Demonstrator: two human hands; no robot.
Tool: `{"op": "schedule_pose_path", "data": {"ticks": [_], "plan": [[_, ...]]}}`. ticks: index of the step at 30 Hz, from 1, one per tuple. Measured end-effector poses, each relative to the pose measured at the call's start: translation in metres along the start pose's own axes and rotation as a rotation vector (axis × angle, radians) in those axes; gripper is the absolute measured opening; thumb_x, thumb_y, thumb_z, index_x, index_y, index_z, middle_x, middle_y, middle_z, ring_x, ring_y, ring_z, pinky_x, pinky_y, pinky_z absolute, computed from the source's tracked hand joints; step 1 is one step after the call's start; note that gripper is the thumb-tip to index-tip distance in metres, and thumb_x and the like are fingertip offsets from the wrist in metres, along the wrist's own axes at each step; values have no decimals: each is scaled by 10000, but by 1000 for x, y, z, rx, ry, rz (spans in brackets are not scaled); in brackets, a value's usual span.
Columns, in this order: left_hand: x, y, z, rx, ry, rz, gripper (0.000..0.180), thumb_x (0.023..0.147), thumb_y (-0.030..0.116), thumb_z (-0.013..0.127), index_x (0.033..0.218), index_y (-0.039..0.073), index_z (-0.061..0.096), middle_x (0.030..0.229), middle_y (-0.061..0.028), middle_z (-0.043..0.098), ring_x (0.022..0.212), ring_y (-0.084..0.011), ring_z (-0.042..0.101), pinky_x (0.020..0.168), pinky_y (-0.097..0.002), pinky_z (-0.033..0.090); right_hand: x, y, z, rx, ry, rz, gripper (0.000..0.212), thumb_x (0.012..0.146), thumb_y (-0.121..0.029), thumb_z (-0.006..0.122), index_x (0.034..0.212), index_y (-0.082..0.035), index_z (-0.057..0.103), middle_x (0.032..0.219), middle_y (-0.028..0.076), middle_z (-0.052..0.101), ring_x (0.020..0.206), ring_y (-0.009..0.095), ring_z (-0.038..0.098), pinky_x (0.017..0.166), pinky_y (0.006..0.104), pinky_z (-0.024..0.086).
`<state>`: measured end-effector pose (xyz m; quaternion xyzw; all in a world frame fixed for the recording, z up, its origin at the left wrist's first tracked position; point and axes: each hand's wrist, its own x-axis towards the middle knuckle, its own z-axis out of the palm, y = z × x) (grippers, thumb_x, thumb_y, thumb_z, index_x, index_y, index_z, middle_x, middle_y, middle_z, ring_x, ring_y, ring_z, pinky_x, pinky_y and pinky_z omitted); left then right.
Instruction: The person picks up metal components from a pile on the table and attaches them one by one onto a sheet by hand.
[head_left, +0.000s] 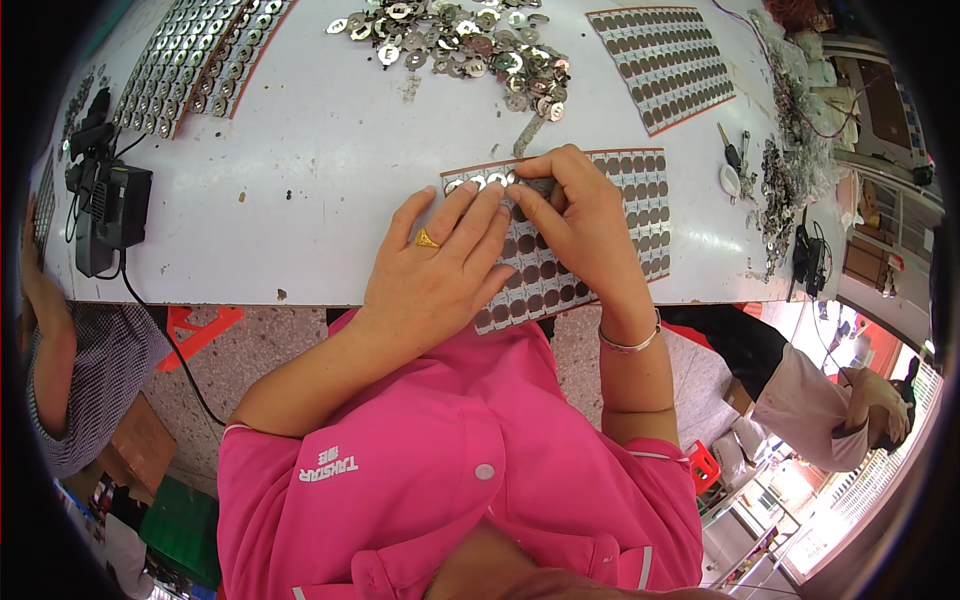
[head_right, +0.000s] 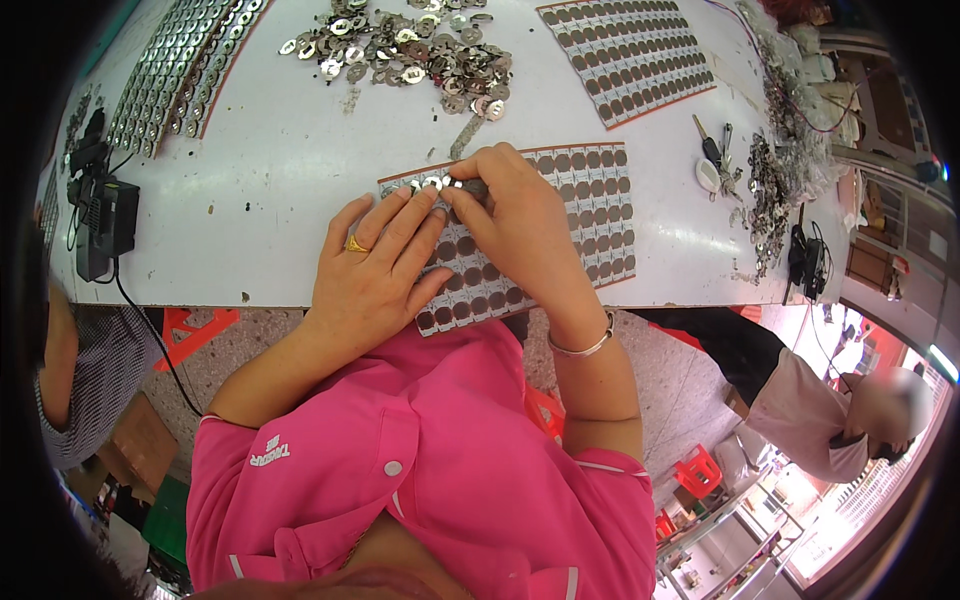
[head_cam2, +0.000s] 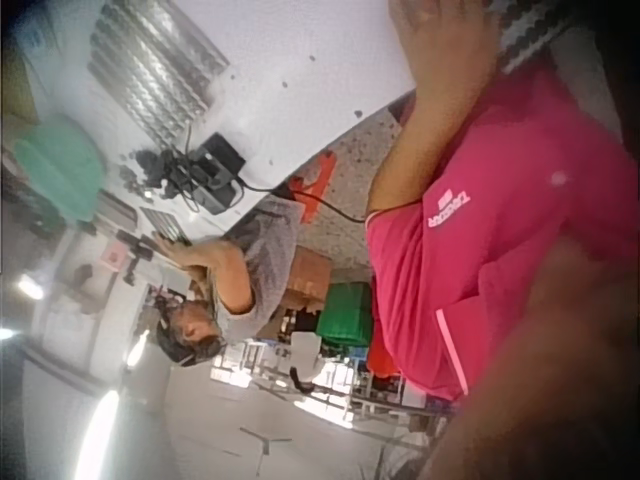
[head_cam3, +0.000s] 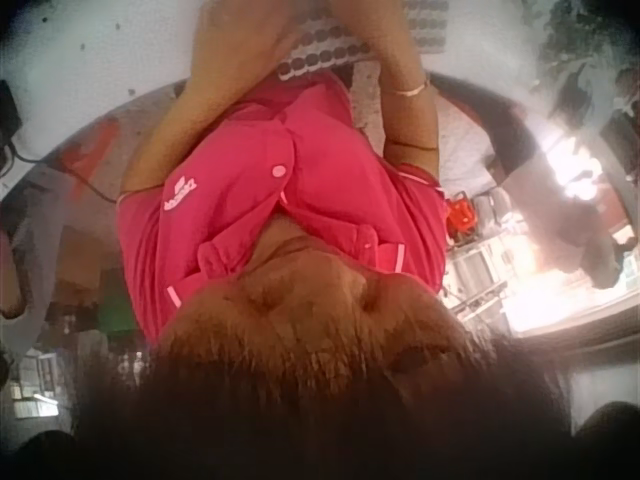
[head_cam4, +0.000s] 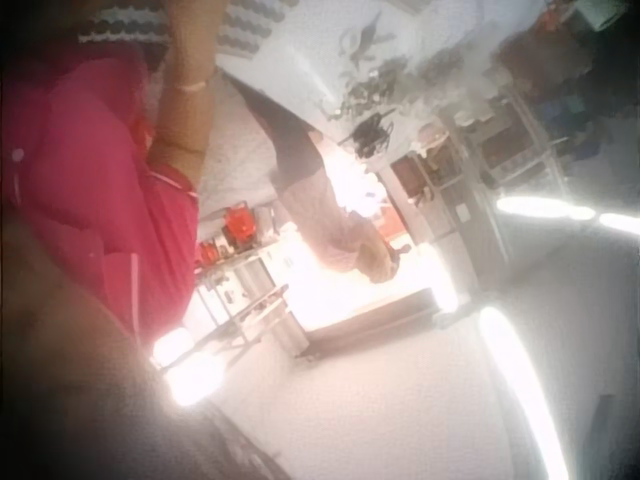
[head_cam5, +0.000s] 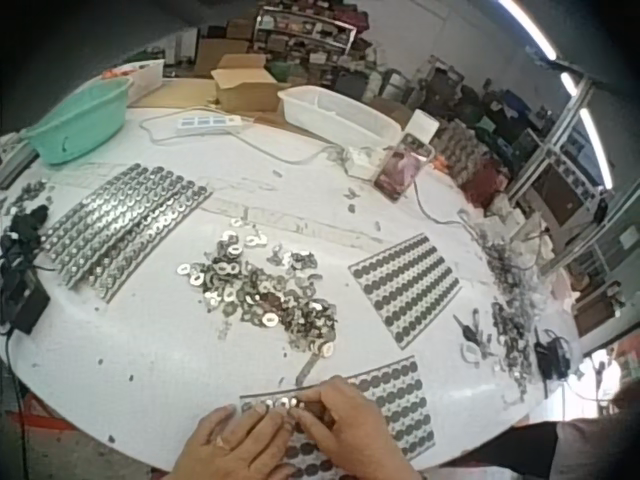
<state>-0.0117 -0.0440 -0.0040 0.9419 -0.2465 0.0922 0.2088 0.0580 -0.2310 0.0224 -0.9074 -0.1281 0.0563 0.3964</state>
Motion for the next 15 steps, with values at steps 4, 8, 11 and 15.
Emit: {"op": "schedule_pose_path", "data": {"ticks": [4, 8, 11, 15], "plan": [[-1, -2, -1, -28, -11, -15, 508, 851, 353, 755, 1266, 74, 661, 1473, -55, 540, 1346, -238, 482, 1128, -471, 356, 8, 8, -9, 27, -80, -59, 185, 889, -74, 769, 1058, -30, 706, 851, 22, 637, 599, 59, 489, 557, 227, 410], [2, -2, -3, -47, 0, 2, 460, 856, 327, 746, 1230, 72, 663, 1484, -45, 529, 1331, -237, 483, 1129, -463, 346, 27, 16, -20, -31, 178, -46, 231, 899, -89, 729, 1124, -54, 693, 944, 84, 642, 602, 172, 571, 588, 316, 476], [3, -1, -5, -50, 7, 11, 453, 852, 323, 747, 1220, 72, 664, 1478, -41, 536, 1324, -235, 482, 1126, -458, 350, 42, 24, -17, -133, 224, -125, 210, 881, -68, 727, 1089, -47, 705, 978, 100, 650, 710, 191, 608, 645, 338, 508], [2, -2, -3, -55, 15, 3, 455, 852, 323, 748, 1222, 71, 664, 1467, -42, 546, 1323, -234, 484, 1125, -459, 351, 47, 32, -11, -101, 155, -165, 277, 848, -47, 755, 1123, -58, 721, 1011, 47, 689, 789, 142, 628, 697, 281, 524]]}}
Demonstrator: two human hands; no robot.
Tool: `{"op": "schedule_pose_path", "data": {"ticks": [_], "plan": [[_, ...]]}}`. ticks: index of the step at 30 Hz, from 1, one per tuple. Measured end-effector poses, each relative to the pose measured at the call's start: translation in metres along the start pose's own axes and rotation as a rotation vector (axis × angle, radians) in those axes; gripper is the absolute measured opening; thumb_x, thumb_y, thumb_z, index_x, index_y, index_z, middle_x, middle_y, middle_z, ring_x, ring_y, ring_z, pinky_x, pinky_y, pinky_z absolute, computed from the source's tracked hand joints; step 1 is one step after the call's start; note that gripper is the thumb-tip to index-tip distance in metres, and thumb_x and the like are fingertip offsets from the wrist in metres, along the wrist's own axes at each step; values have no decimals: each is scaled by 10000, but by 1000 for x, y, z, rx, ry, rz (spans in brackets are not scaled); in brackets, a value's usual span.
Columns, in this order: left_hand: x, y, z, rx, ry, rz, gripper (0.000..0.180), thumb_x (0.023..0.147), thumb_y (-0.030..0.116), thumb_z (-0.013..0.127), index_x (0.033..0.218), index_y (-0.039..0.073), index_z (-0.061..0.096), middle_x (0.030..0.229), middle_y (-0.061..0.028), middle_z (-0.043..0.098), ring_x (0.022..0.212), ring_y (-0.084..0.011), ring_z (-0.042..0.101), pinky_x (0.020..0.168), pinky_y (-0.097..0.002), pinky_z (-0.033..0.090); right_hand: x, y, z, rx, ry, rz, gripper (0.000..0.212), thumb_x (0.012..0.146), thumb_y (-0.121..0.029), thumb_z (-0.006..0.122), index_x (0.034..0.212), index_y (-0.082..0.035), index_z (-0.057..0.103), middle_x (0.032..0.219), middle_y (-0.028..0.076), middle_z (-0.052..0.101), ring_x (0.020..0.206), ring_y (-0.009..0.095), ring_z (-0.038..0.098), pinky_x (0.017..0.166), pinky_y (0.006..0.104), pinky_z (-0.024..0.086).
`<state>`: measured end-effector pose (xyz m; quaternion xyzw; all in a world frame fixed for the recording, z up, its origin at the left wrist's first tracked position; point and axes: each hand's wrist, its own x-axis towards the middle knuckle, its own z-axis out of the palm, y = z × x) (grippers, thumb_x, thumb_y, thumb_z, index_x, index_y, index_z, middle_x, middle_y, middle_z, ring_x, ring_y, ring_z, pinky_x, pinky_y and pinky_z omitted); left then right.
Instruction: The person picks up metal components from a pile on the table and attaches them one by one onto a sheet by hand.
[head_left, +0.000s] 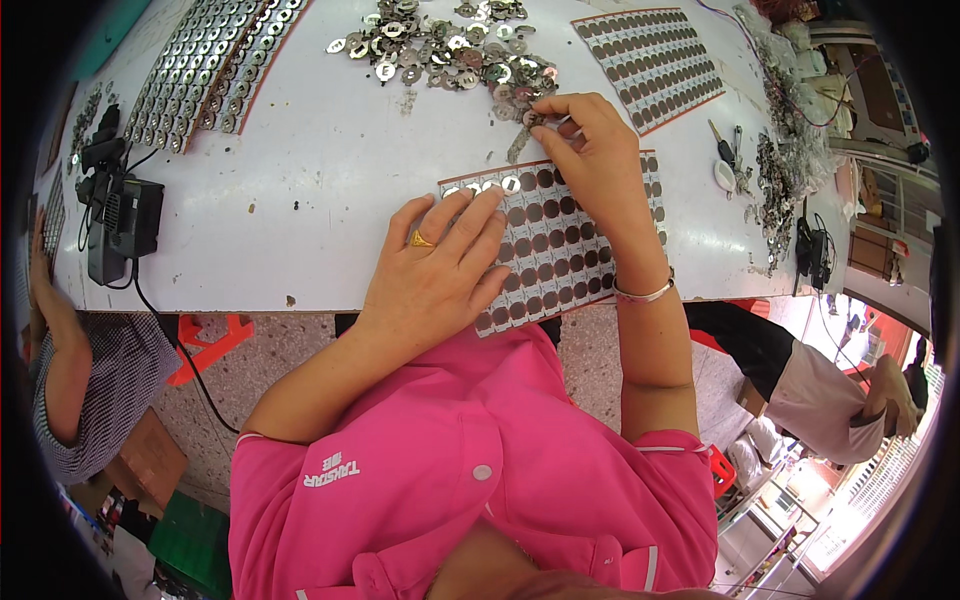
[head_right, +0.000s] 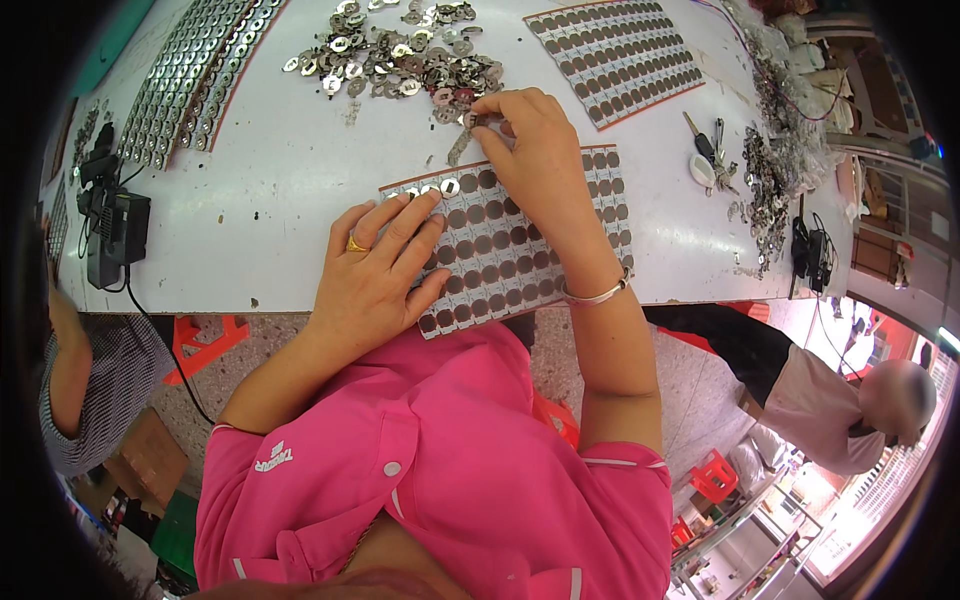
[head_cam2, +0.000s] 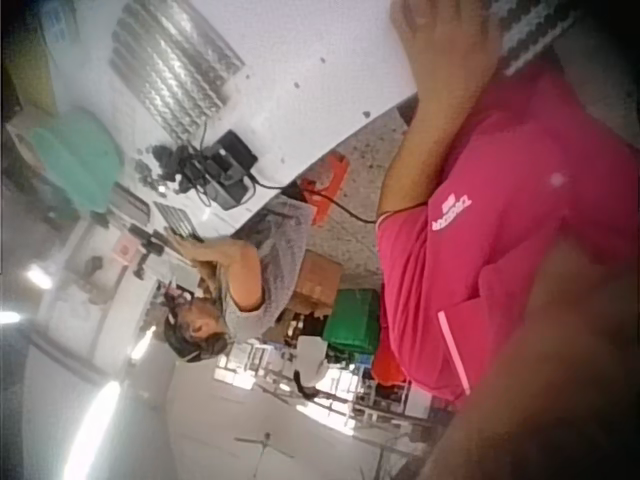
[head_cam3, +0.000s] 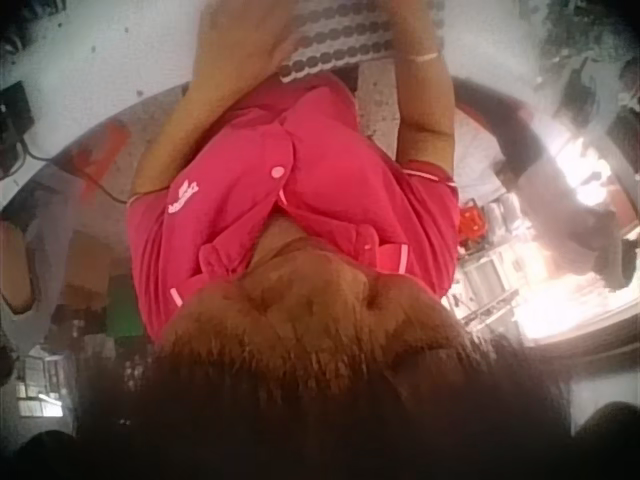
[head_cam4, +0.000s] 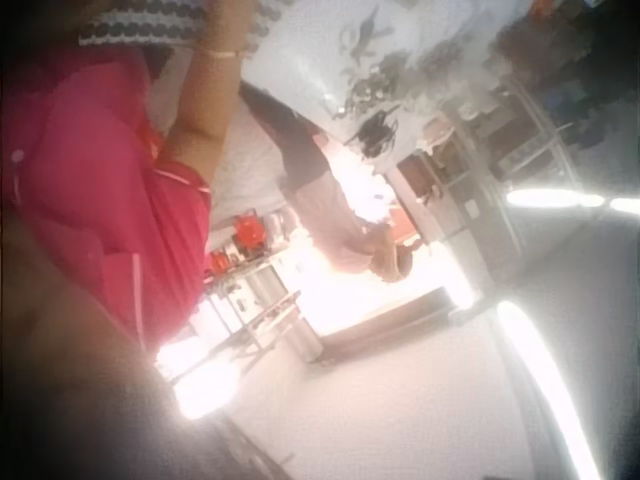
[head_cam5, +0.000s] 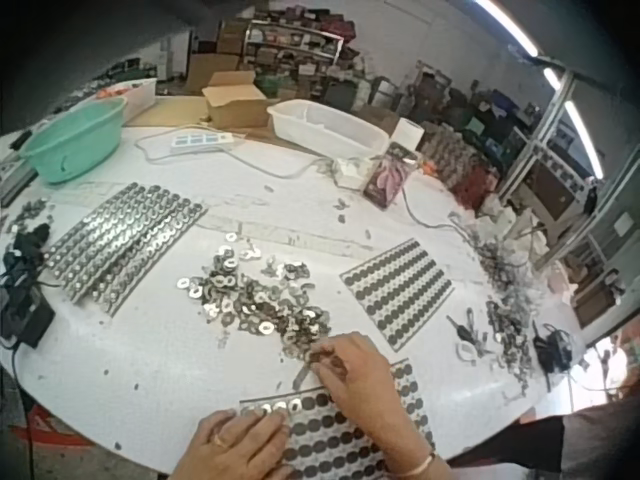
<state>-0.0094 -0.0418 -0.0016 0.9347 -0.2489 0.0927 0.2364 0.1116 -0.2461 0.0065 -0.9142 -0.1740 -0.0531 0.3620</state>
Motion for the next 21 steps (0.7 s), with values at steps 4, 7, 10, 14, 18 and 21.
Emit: {"op": "schedule_pose_path", "data": {"ticks": [4, 7, 10, 14, 18, 21], "plan": [[0, 0, -1, -7, 5, -1, 450, 853, 323, 748, 1216, 69, 667, 1456, -46, 556, 1318, -242, 491, 1125, -462, 352, 0, -2, -4, 48, -12, 18, 258, 837, -33, 740, 1094, -44, 714, 1015, 61, 683, 860, 161, 660, 766, 294, 547], [0, 0, -1, -9, 5, 0, 447, 853, 324, 747, 1211, 68, 669, 1456, -50, 556, 1318, -245, 493, 1125, -467, 351, -2, 0, -2, 25, -1, -77, 232, 829, -14, 711, 1061, -25, 702, 1030, 74, 675, 907, 176, 680, 826, 307, 556], [1, 0, -4, -50, 14, -9, 445, 846, 300, 761, 1213, 65, 670, 1432, -58, 572, 1297, -252, 508, 1108, -463, 364, -4, -9, -8, 77, 8, -64, 220, 814, 28, 682, 1029, -17, 691, 1021, 81, 652, 934, 188, 691, 843, 306, 561], [7, -3, -10, -292, 141, -115, 421, 832, 204, 794, 1206, 54, 673, 1300, -80, 651, 1192, -281, 573, 1064, -442, 390, -17, -32, -18, 233, -109, -118, 272, 776, 72, 663, 1028, -31, 653, 978, 103, 592, 880, 228, 660, 774, 327, 552], [25, -9, -18, -432, 153, -196, 364, 857, 182, 766, 1183, 64, 656, 1095, -44, 704, 1060, -265, 632, 933, -398, 434, -29, -50, -19, 301, -252, -241, 295, 770, 109, 645, 1030, -27, 612, 974, 95, 571, 834, 222, 626, 747, 320, 532], [30, -11, -20, -601, 58, -274, 263, 906, 125, 740, 1144, 46, 657, 1007, -42, 722, 967, -202, 670, 878, -347, 487, -31, -50, -20, 289, -290, -303, 303, 790, 110, 661, 1056, -30, 627, 980, 82, 573, 865, 189, 633, 762, 304, 536]]}}
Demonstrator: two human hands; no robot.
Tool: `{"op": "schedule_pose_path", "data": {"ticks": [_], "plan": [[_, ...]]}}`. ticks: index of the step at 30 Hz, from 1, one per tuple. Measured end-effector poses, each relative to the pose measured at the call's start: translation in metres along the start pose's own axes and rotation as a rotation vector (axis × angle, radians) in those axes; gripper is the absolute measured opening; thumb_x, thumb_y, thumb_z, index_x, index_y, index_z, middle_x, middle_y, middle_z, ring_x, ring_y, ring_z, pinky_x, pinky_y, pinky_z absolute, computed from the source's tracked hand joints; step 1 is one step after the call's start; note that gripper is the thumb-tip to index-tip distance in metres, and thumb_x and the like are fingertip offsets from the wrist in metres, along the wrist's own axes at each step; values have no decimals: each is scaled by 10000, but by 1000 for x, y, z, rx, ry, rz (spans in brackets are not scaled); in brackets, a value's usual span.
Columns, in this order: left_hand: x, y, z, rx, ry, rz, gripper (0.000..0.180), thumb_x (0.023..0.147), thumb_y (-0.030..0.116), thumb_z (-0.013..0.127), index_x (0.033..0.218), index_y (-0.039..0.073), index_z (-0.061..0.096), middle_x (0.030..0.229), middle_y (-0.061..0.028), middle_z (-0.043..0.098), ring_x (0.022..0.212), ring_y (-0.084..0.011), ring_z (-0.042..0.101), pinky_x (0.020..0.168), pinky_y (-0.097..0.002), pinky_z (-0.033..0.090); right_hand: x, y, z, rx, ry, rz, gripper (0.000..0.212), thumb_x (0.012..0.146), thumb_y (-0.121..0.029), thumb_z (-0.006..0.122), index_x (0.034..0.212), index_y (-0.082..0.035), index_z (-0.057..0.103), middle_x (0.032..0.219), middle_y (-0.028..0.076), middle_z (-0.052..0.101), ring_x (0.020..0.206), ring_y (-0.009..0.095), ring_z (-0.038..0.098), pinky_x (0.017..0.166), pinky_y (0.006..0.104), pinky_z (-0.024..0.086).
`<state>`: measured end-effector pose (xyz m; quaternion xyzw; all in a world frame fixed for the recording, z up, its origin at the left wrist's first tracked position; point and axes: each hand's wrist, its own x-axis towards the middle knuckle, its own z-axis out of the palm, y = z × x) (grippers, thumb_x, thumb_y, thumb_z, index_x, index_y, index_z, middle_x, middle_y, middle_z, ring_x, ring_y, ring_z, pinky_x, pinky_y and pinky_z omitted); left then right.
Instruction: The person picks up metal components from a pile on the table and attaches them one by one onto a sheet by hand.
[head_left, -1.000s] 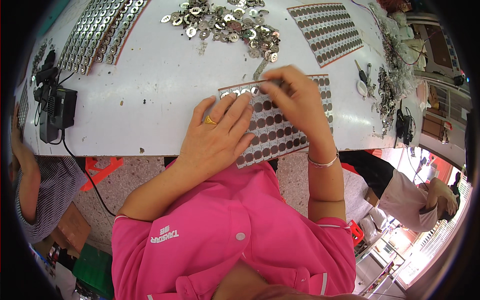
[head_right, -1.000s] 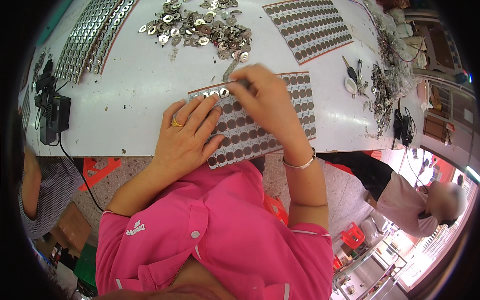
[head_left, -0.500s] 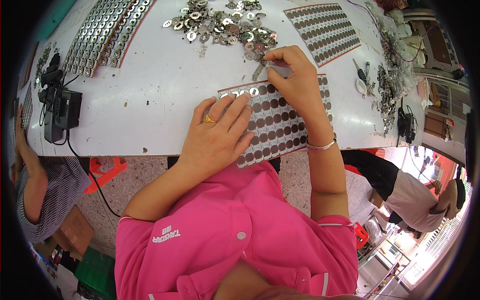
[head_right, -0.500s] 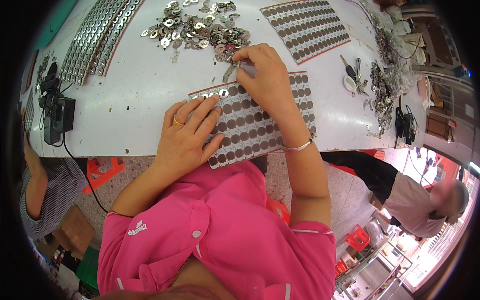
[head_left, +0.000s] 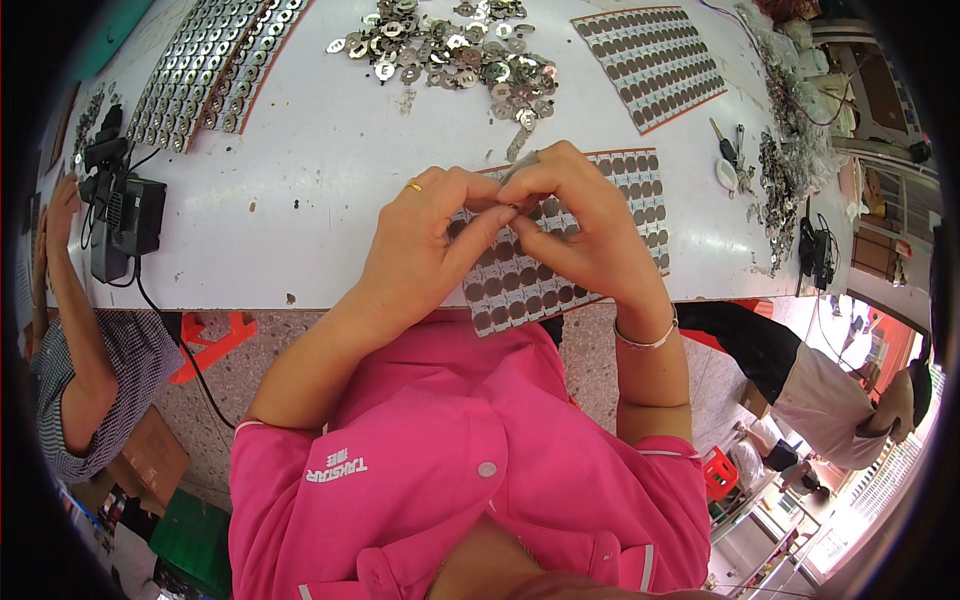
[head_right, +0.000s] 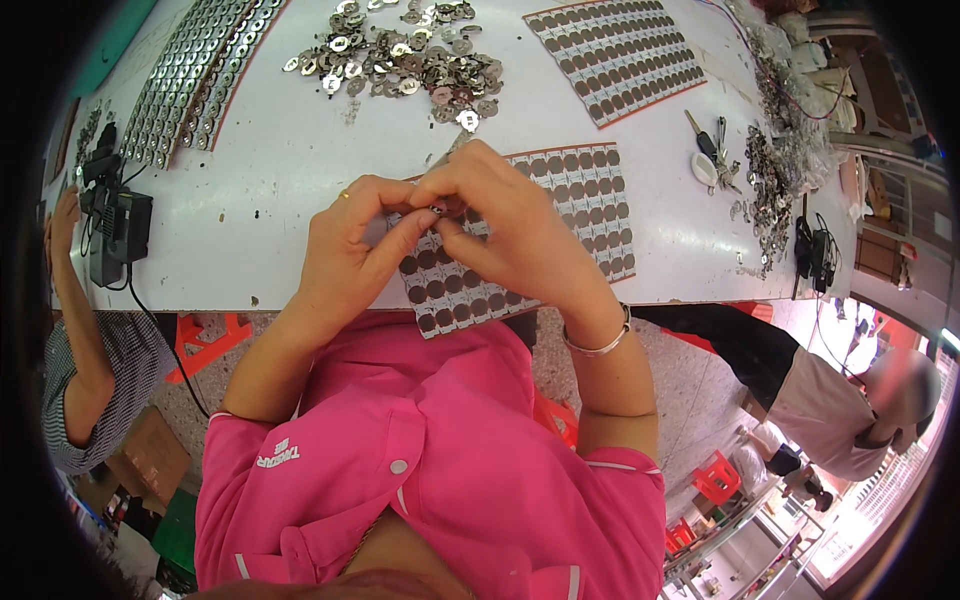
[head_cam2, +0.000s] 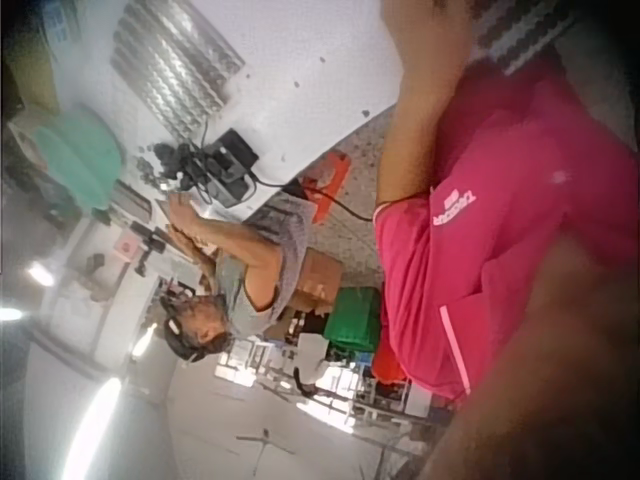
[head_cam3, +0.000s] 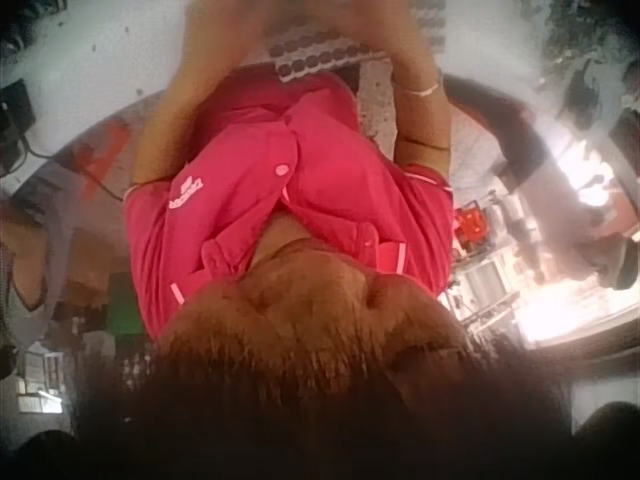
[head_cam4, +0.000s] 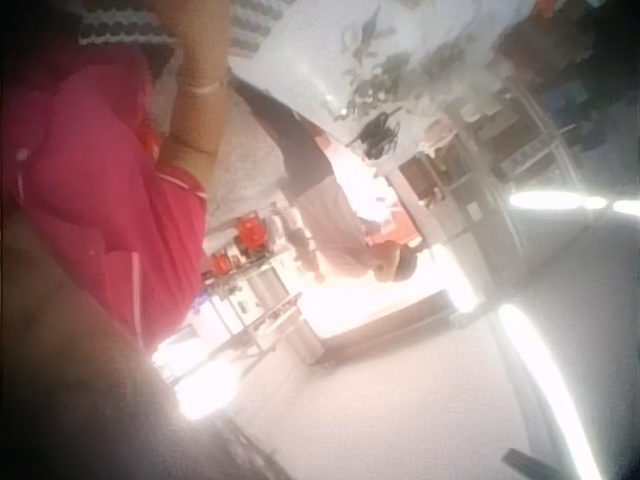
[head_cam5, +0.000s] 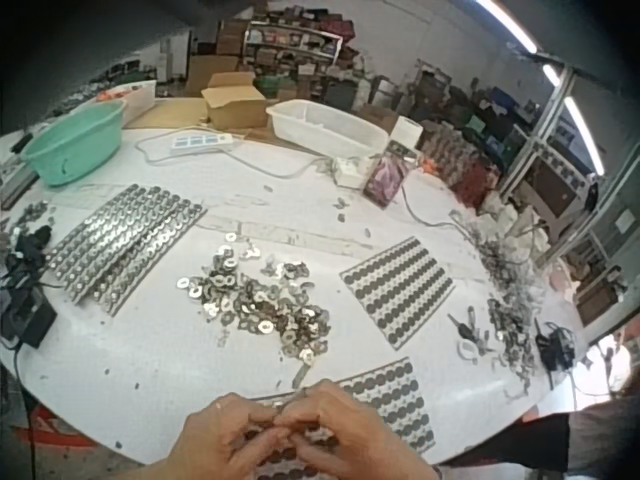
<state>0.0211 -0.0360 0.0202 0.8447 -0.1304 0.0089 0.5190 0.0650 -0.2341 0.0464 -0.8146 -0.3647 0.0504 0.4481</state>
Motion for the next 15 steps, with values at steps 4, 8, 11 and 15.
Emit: {"op": "schedule_pose_path", "data": {"ticks": [4, 8, 11, 15], "plan": [[-1, -4, 7, -672, -37, -206, 166, 971, 92, 691, 1113, 20, 644, 994, -58, 729, 937, -97, 667, 843, -278, 522, -9, 4, -1, 570, 180, 196, 194, 895, 58, 683, 1071, -21, 664, 990, 48, 591, 875, 115, 634, 738, 260, 543], [1, -1, 17, -863, 6, -273, 172, 974, 80, 685, 1133, 27, 649, 1027, -85, 715, 948, -128, 673, 830, -289, 530, -11, 11, -5, 710, 175, 380, 86, 954, 10, 675, 1040, 6, 678, 936, 47, 670, 800, 92, 643, 689, 227, 532], [-6, -2, 21, -298, 112, -5, 248, 908, 68, 732, 1141, 34, 653, 1111, -86, 689, 1017, -198, 665, 863, -340, 528, -12, 27, -21, 644, 174, 545, 110, 956, -23, 680, 1062, 2, 688, 897, 41, 707, 772, 81, 644, 679, 224, 524], [-8, -10, 16, 334, 20, 391, 363, 870, 105, 758, 1209, 39, 646, 1246, -96, 662, 1135, -260, 634, 946, -388, 500, -11, 32, -23, 350, 19, 628, 127, 936, -37, 683, 1055, 1, 707, 891, 46, 707, 754, 89, 639, 659, 250, 516]]}}
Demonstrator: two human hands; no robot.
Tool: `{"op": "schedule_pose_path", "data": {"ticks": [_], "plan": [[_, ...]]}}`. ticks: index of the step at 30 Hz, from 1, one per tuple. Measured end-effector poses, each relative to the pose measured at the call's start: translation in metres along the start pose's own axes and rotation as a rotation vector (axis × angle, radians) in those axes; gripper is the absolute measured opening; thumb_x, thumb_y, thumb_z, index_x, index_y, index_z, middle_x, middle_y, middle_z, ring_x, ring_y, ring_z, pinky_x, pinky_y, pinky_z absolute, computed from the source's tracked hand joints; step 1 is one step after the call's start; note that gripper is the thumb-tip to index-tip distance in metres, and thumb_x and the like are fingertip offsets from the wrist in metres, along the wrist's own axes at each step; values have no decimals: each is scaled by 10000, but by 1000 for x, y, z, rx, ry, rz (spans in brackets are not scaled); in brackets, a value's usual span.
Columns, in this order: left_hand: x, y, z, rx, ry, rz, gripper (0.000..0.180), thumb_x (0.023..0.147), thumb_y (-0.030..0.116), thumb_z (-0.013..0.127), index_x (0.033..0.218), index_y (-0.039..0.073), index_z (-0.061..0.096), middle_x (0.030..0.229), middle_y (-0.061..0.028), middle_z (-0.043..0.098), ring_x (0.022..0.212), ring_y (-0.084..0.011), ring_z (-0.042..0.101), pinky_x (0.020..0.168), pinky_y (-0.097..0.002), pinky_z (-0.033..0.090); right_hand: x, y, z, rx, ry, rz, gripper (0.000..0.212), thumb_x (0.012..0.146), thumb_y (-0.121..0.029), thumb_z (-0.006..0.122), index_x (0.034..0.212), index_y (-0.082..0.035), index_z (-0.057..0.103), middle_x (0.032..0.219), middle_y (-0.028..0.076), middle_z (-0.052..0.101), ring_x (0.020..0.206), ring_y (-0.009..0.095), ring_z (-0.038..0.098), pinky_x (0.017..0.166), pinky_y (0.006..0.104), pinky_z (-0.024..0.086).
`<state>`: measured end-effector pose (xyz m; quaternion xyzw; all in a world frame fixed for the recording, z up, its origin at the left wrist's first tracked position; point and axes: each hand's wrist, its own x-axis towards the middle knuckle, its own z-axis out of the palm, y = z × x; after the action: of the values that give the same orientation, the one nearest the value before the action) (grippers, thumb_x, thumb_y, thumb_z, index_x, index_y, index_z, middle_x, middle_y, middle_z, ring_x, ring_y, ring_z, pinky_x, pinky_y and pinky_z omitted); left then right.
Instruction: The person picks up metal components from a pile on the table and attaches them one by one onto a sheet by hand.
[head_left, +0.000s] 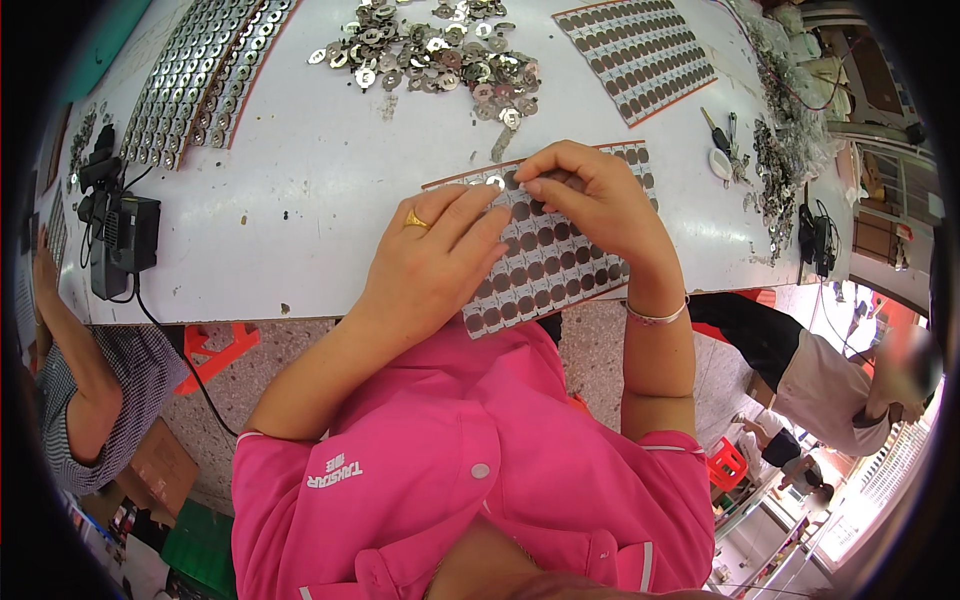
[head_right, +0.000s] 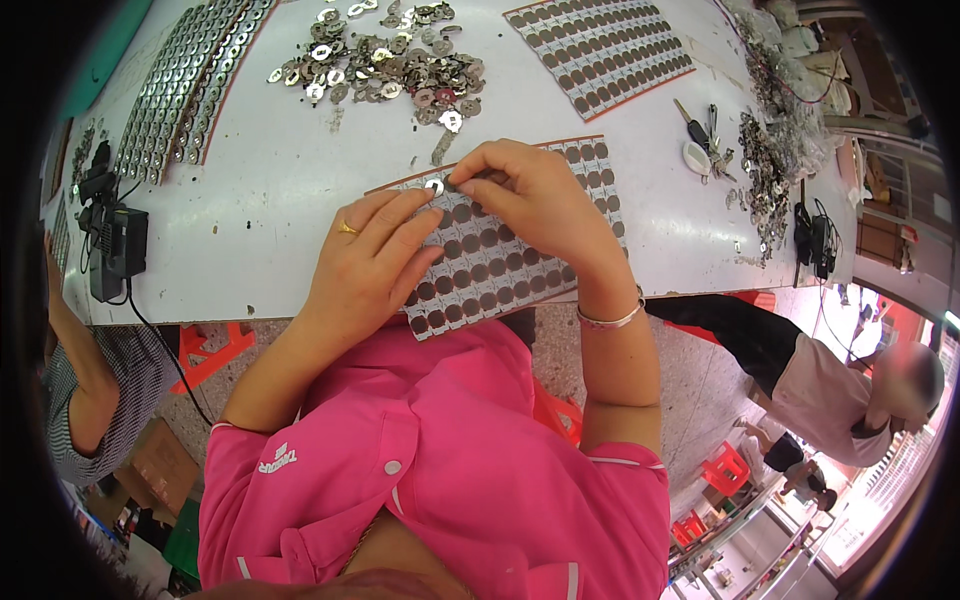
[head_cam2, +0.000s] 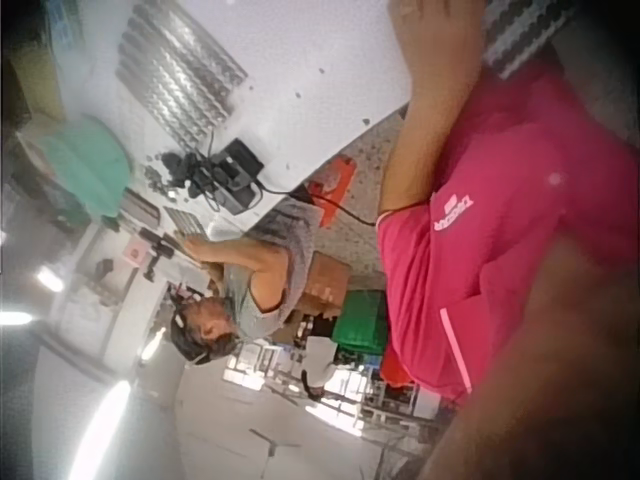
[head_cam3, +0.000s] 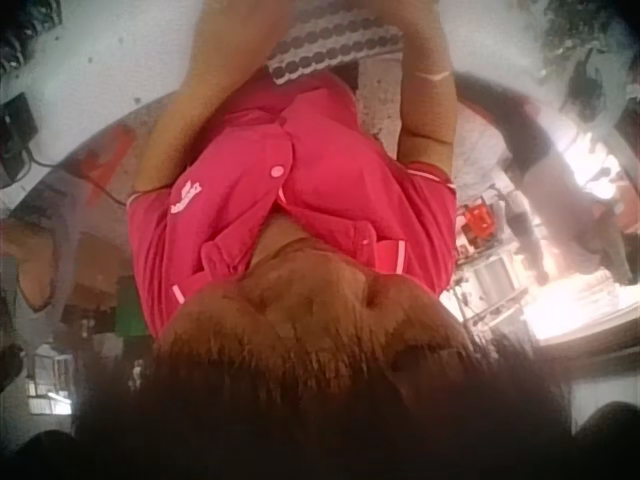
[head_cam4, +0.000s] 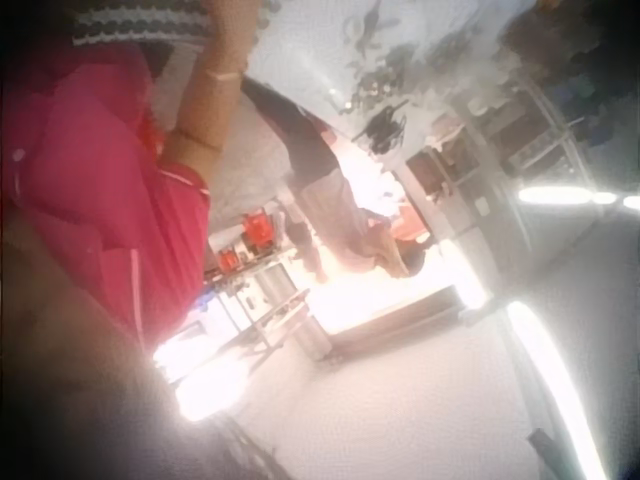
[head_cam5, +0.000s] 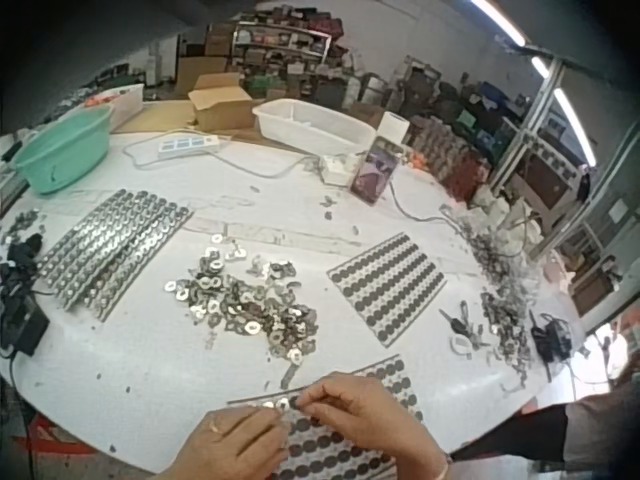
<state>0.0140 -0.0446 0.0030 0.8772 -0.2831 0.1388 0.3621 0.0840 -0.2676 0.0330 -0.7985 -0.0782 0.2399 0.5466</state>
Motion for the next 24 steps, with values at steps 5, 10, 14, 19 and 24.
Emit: {"op": "schedule_pose_path", "data": {"ticks": [5, 10, 14, 19, 24], "plan": [[-10, 8, 6, 176, -126, -41, 446, 834, 288, 789, 1191, 50, 670, 1368, -97, 599, 1261, -291, 554, 1032, -435, 450, 8, -1, 8, -333, 12, -177, 121, 925, -40, 697, 1041, -20, 728, 876, 24, 683, 731, 58, 580, 651, 232, 484], [-13, 10, 8, 209, -138, -40, 529, 832, 393, 779, 1219, 51, 668, 1410, -112, 575, 1287, -301, 537, 1059, -449, 439, 7, -5, 16, -354, 81, -157, 124, 904, -53, 723, 1026, -26, 724, 804, 21, 653, 678, 63, 570, 616, 241, 475], [-13, 10, 9, 201, -146, -44, 541, 833, 408, 775, 1224, 50, 667, 1423, -112, 570, 1301, -302, 529, 1073, -452, 434, 1, 2, 23, -344, 182, -218, 142, 873, -56, 759, 1001, -15, 712, 800, 36, 632, 633, 71, 546, 586, 243, 459], [-13, 9, 9, 196, -147, -47, 532, 837, 404, 773, 1220, 49, 668, 1421, -106, 571, 1305, -301, 525, 1081, -452, 432, -1, 6, 27, -387, 292, -229, 150, 855, -58, 782, 962, -6, 691, 830, 48, 603, 608, 90, 544, 574, 255, 454], [-12, 9, 9, 192, -142, -48, 523, 836, 398, 773, 1211, 49, 668, 1415, -101, 571, 1309, -298, 522, 1081, -450, 433, -3, 5, 26, -415, 256, -263, 157, 853, -72, 791, 941, -5, 680, 842, 54, 606, 603, 102, 553, 565, 269, 450]]}}
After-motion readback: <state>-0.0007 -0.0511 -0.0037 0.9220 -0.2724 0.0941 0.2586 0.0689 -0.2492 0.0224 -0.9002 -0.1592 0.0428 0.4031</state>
